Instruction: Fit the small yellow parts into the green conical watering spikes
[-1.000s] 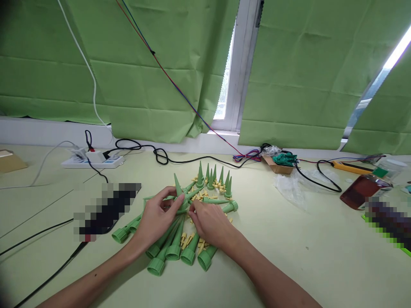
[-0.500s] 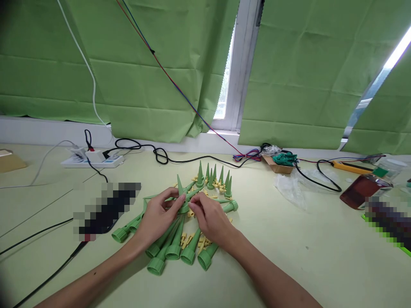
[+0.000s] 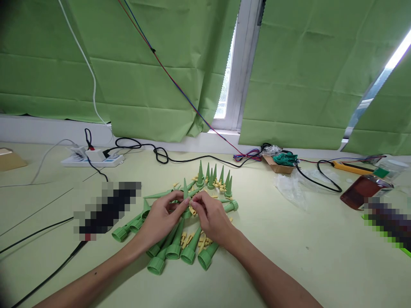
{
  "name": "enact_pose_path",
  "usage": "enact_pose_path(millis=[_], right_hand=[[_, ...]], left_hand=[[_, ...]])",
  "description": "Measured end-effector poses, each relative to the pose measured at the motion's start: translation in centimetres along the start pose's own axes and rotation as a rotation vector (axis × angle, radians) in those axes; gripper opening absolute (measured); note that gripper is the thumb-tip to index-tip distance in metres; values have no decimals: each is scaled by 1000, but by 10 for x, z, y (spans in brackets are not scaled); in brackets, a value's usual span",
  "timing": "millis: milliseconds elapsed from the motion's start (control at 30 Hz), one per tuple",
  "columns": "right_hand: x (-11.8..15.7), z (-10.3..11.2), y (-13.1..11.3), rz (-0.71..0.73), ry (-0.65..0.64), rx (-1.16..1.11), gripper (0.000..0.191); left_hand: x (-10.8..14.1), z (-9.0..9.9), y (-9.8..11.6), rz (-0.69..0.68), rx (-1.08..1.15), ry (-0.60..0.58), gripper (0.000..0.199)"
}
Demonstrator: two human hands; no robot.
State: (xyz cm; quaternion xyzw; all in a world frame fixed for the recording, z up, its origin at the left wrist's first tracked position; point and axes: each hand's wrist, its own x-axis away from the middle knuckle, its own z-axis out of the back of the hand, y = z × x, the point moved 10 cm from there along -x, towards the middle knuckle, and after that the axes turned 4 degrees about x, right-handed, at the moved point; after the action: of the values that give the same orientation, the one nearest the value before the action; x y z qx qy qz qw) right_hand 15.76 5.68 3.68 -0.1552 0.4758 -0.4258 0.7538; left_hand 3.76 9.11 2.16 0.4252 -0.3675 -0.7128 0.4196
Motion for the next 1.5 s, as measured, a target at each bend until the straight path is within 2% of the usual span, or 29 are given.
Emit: enact_pose_path(millis=[233, 1167, 1300, 1500], right_hand=[[0, -1, -1, 15, -7, 3, 15], [1, -3, 12, -61, 11, 30, 15], [0, 1, 7, -24, 39, 67, 15], [1, 3, -7, 105, 68, 88, 18]], left_hand=[[1, -4, 1, 26, 19, -36, 29], [2, -3, -5, 71, 106, -3, 28], [2, -2, -6, 77, 114, 5, 28], [2, 1, -7, 71, 124, 30, 30]])
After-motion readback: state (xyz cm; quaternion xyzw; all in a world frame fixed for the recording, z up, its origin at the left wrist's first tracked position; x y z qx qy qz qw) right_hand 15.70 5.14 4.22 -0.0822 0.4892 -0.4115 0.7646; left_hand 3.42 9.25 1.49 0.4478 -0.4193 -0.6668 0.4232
